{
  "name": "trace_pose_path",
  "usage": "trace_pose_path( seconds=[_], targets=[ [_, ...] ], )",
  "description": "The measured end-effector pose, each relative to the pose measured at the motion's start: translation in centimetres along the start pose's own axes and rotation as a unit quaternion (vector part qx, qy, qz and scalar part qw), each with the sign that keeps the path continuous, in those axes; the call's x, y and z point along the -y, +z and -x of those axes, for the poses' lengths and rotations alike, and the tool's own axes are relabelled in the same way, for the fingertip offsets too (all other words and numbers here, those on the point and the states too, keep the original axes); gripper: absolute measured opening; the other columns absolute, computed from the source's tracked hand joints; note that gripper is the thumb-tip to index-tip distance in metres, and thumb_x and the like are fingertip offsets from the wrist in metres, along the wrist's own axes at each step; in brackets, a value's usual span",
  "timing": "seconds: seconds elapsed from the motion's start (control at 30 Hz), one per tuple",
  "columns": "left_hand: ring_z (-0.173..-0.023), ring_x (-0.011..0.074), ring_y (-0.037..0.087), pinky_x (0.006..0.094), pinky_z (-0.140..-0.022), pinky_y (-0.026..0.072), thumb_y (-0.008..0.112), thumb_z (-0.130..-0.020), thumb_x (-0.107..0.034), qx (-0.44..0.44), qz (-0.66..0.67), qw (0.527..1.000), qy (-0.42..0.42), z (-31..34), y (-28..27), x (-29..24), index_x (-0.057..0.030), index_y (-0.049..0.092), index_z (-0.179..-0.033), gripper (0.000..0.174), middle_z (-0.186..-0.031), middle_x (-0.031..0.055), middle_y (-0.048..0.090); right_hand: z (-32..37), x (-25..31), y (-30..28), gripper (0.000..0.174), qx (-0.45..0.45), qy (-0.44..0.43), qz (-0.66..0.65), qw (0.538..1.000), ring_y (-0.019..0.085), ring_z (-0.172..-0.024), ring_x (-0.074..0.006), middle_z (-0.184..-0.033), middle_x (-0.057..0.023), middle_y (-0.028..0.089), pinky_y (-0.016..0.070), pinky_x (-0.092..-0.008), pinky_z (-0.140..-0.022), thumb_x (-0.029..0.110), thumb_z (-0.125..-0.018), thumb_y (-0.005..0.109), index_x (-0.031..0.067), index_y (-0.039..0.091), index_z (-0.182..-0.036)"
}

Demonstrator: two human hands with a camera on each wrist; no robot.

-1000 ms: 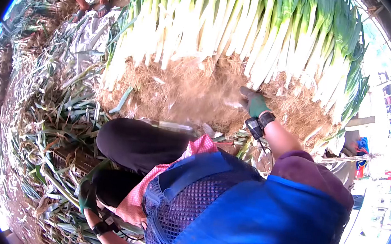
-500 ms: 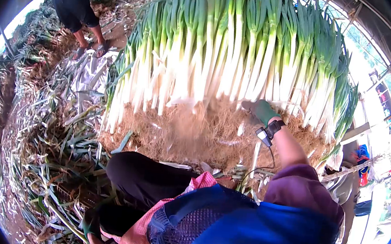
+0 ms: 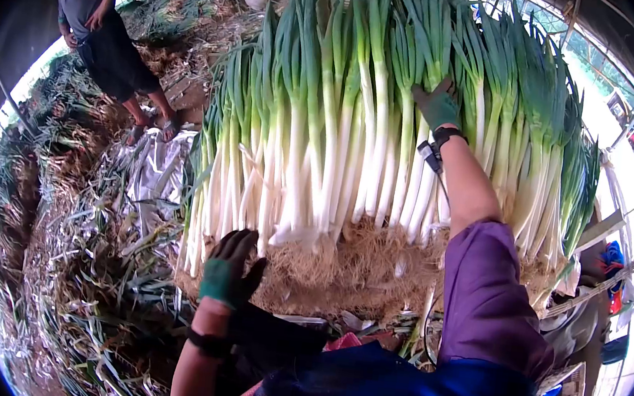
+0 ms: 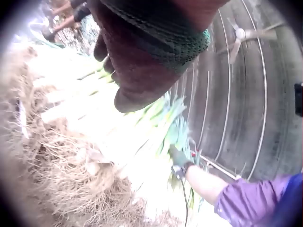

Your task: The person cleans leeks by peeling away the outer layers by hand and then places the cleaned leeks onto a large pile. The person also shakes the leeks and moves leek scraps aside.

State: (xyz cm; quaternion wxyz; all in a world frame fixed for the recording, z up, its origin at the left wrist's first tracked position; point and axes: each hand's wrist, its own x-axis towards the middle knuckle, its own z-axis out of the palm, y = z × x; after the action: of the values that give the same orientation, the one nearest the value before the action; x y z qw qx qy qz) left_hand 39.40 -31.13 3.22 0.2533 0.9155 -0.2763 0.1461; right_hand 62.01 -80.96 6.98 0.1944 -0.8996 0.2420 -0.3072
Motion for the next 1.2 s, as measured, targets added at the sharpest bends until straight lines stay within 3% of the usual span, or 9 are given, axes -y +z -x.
trace_pose_path(
  seconds=[0.13,0.4,0.6,0.73,0.83,1.0,1.07,1.13,1.2],
  targets=[
    [-0.127,0.0368,0.045,0.0469,-0.105,0.0377,0.07,-0.081,-0.029,0.014,-0.038,0.992,0.118,-6.7,5.3,-1.0,-0.0099,0.052,-0.132,0.057,-0.134,0.0154,0.052,-0.3,2.1,3.3,0.094,-0.015,-0.093,-0.02,0.995,0.03,-0.137,-0.0431,-0.148,-0.0304,0.028,0.0256,-0.0446,-0.114,0.052,-0.081,0.059,-0.0045,0.02,-0.146],
    [-0.136,0.0396,0.034,0.0533,-0.109,0.0282,0.066,-0.082,-0.049,0.066,-0.118,0.982,0.128,-8.3,12.3,1.9,-0.01,0.048,-0.137,0.07,-0.139,0.0165,0.048,-2.0,4.3,6.8,0.059,0.005,-0.246,-0.051,0.968,0.047,-0.126,-0.0404,-0.135,-0.0263,0.05,0.0373,-0.0428,-0.107,0.034,-0.092,0.052,0.0065,0.039,-0.143],
    [-0.135,0.0408,0.034,0.0546,-0.108,0.0291,0.067,-0.081,-0.05,0.057,-0.05,0.991,0.114,-10.1,10.1,0.8,-0.0123,0.048,-0.137,0.07,-0.139,0.0151,0.047,-3.0,1.8,5.2,0.064,0.083,-0.195,-0.182,0.96,0.038,-0.134,-0.0407,-0.144,-0.0259,0.04,0.0347,-0.0431,-0.109,0.035,-0.091,0.053,0.0096,0.035,-0.146],
    [-0.139,0.042,0.028,0.0574,-0.111,0.0246,0.067,-0.079,-0.054,0.052,-0.056,0.99,0.121,-13.7,10.7,-1.4,-0.0176,0.045,-0.141,0.075,-0.146,0.0152,0.039,-4.4,3.0,4.6,0.075,-0.009,-0.178,0.071,0.981,0.038,-0.13,-0.0475,-0.143,-0.0284,0.038,0.0365,-0.0488,-0.106,0.034,-0.087,0.055,0.0087,0.021,-0.149],
    [-0.142,0.0446,0.018,0.0593,-0.114,0.0159,0.068,-0.077,-0.053,0.114,-0.1,0.987,0.059,-15.2,12.9,-1.6,-0.0211,0.035,-0.148,0.084,-0.155,0.0152,0.026,-7.0,2.0,3.7,0.079,-0.024,-0.108,-0.026,0.994,0.035,-0.134,-0.0446,-0.142,-0.0328,0.036,0.0325,-0.0435,-0.11,0.039,-0.087,0.055,0.0012,0.021,-0.148],
    [-0.143,0.0424,0.019,0.0581,-0.113,0.0183,0.068,-0.077,-0.041,0.099,-0.093,0.99,0.028,-13.8,14.1,0.1,-0.0246,0.031,-0.15,0.083,-0.157,0.0137,0.024,-10.2,0.9,3.0,0.071,0.208,0.019,-0.254,0.944,0.052,-0.121,-0.0343,-0.131,-0.0252,0.053,0.0401,-0.0392,-0.101,0.046,-0.086,0.06,0.0006,0.041,-0.138],
    [-0.142,0.0407,0.023,0.0548,-0.112,0.023,0.068,-0.078,-0.038,0.098,-0.065,0.993,0.013,-13.9,13.8,1.2,-0.0251,0.032,-0.15,0.081,-0.156,0.0138,0.025,-11.2,0.5,4.4,0.064,0.219,-0.152,-0.141,0.953,0.053,-0.119,-0.0332,-0.128,-0.0228,0.056,0.0414,-0.0377,-0.1,0.039,-0.087,0.061,0.0009,0.044,-0.136],
    [-0.141,0.0418,0.024,0.0523,-0.112,0.0253,0.069,-0.078,-0.038,0.099,-0.029,0.995,0.005,-14.0,14.1,2.0,-0.0222,0.035,-0.148,0.079,-0.155,0.0162,0.027,-10.9,2.1,3.7,0.049,0.277,0.096,-0.302,0.907,0.058,-0.11,-0.0343,-0.115,-0.0218,0.063,0.0468,-0.0378,-0.095,0.017,-0.086,0.06,0.001,0.049,-0.131],
    [-0.141,0.0424,0.024,0.0512,-0.112,0.0264,0.069,-0.078,-0.037,0.084,-0.008,0.996,0.01,-14.2,14.4,2.4,-0.0194,0.038,-0.147,0.077,-0.154,0.018,0.029,-15.7,-3.9,9.2,0.047,0.241,-0.18,-0.068,0.951,0.061,-0.105,-0.0346,-0.11,-0.021,0.064,0.0485,-0.0391,-0.09,0.012,-0.084,0.06,0.0015,0.05,-0.129]
  ],
)
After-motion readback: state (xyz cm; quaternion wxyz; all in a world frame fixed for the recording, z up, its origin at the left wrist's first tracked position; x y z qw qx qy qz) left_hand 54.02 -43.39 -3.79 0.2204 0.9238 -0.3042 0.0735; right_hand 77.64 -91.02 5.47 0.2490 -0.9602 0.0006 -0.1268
